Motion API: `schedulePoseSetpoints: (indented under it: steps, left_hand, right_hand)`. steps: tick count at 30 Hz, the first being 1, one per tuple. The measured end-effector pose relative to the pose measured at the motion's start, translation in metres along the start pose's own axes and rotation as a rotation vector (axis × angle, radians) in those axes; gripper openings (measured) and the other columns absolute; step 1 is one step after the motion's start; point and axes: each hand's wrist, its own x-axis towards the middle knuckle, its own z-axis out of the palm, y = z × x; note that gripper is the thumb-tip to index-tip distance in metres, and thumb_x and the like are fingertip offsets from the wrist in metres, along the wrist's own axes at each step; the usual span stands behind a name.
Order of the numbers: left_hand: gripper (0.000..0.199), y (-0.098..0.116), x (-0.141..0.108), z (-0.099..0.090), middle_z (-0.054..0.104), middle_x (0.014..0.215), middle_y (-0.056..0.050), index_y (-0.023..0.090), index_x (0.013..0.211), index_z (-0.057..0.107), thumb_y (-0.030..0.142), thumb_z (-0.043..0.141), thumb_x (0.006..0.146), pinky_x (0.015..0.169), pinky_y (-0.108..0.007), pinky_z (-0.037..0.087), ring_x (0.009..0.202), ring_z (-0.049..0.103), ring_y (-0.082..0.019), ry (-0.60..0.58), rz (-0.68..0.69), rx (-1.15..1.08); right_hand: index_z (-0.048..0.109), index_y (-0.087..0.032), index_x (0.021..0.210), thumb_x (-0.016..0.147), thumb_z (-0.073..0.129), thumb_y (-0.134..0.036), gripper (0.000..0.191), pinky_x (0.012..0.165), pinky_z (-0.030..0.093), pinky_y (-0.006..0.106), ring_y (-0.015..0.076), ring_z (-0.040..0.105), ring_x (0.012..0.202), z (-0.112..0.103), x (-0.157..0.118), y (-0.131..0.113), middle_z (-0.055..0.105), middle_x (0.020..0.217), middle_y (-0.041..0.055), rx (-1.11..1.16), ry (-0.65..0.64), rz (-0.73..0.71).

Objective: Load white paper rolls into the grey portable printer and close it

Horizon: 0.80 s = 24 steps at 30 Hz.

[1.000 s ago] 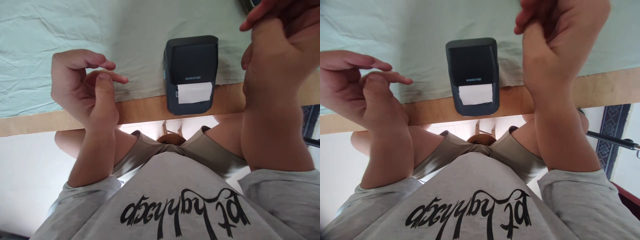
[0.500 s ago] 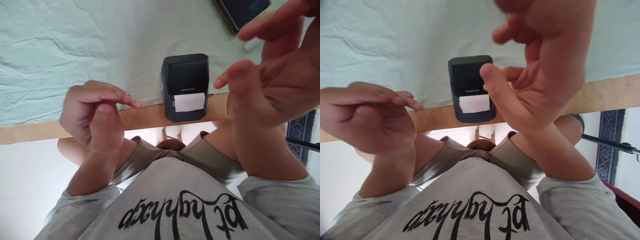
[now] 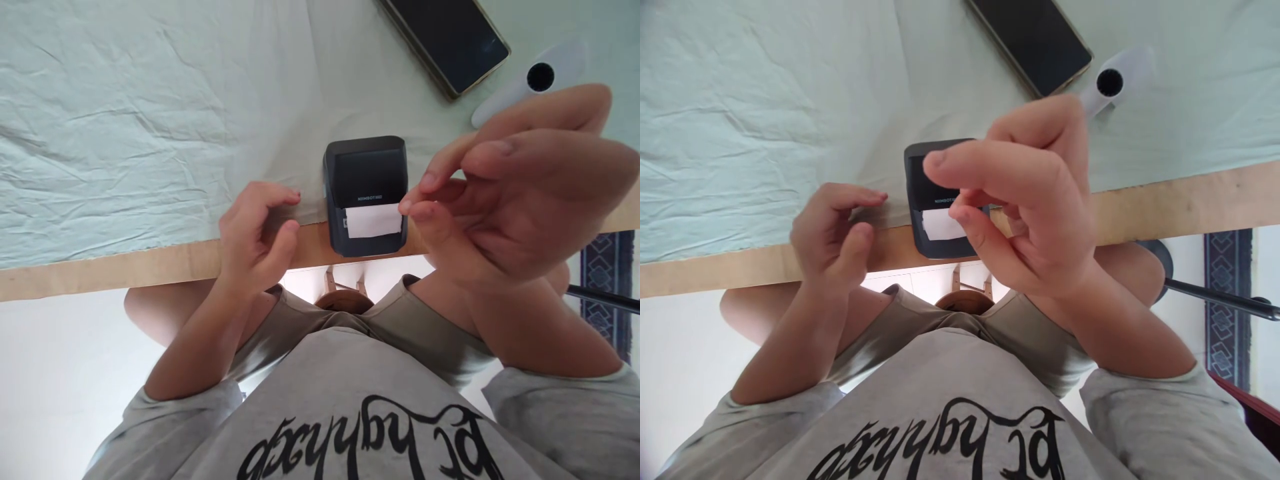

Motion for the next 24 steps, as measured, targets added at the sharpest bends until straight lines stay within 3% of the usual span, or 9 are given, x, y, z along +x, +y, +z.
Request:
schedulePoseSetpoints:
  steps: [3, 8, 15, 17, 19, 22, 24]
  left_hand:
    - [0.035, 0.004, 0.004, 0.0, 0.072, 0.127, -0.008, 0.025, 0.132, 0.058, 0.033, 0.057, 0.098, 0.098, -0.045, 0.062, 0.119, 0.071, -0.025, -0.14, 0.005, 0.098]
    - [0.053, 0.01, 0.006, 0.003, 0.067, 0.142, -0.011, 0.026, 0.147, 0.047, 0.041, 0.059, 0.098, 0.106, -0.05, 0.057, 0.132, 0.066, -0.032, -0.281, 0.071, 0.228]
    - [0.057, 0.012, 0.007, 0.001, 0.067, 0.142, -0.012, 0.027, 0.151, 0.042, 0.045, 0.057, 0.099, 0.109, -0.049, 0.056, 0.135, 0.065, -0.032, -0.328, 0.065, 0.261]
    - [0.06, 0.013, 0.007, 0.0, 0.067, 0.143, -0.012, 0.026, 0.152, 0.042, 0.046, 0.058, 0.098, 0.111, -0.049, 0.055, 0.135, 0.065, -0.032, -0.335, 0.064, 0.274]
    - [0.066, 0.014, 0.006, 0.0, 0.065, 0.146, -0.014, 0.024, 0.154, 0.042, 0.047, 0.061, 0.095, 0.113, -0.049, 0.054, 0.136, 0.064, -0.033, -0.342, 0.069, 0.283]
    - [0.078, 0.015, 0.005, 0.002, 0.063, 0.148, -0.018, 0.019, 0.159, 0.039, 0.046, 0.067, 0.092, 0.116, -0.051, 0.051, 0.135, 0.064, -0.035, -0.351, 0.097, 0.319]
    - [0.084, 0.016, 0.002, 0.005, 0.065, 0.145, -0.019, 0.017, 0.162, 0.034, 0.048, 0.069, 0.092, 0.116, -0.049, 0.051, 0.132, 0.065, -0.035, -0.335, 0.135, 0.379]
  right_hand:
    - [0.062, -0.038, 0.127, 0.089, 0.068, -0.021, 0.042, 0.066, 0.062, 0.029, 0.0135, 0.065, 0.089, 0.002, 0.002, -0.006, 0.064, 0.107, 0.0006, 0.052, 0.162, -0.2]
    - [0.063, -0.039, 0.126, 0.084, 0.067, -0.018, 0.047, 0.063, 0.064, 0.031, 0.0126, 0.067, 0.082, 0.007, 0.005, -0.002, 0.061, 0.11, 0.0008, 0.135, 0.168, -0.224]
    - [0.065, -0.038, 0.114, 0.083, 0.065, -0.017, 0.038, 0.056, 0.059, 0.029, 0.0117, 0.069, 0.076, 0.005, 0.014, -0.007, 0.063, 0.1, -0.0015, 0.143, 0.201, -0.208]
    - [0.067, -0.033, 0.11, 0.083, 0.065, -0.02, 0.03, 0.063, 0.061, 0.033, 0.0148, 0.069, 0.081, 0.005, 0.016, -0.005, 0.065, 0.096, 0.0003, 0.093, 0.248, -0.216]
    - [0.066, -0.031, 0.115, 0.089, 0.059, -0.022, 0.029, 0.079, 0.065, 0.039, 0.019, 0.07, 0.096, 0.007, 0.016, 0.003, 0.067, 0.106, 0.0034, 0.036, 0.278, -0.122]
    - [0.059, -0.034, 0.131, 0.095, 0.048, -0.018, 0.04, 0.094, 0.066, 0.039, 0.0189, 0.07, 0.113, 0.014, 0.013, 0.018, 0.064, 0.129, 0.0053, -0.017, 0.177, 0.074]
    - [0.056, -0.034, 0.135, 0.095, 0.046, -0.015, 0.045, 0.099, 0.066, 0.038, 0.0183, 0.071, 0.118, 0.018, 0.012, 0.026, 0.066, 0.134, 0.0041, -0.055, 0.06, 0.124]
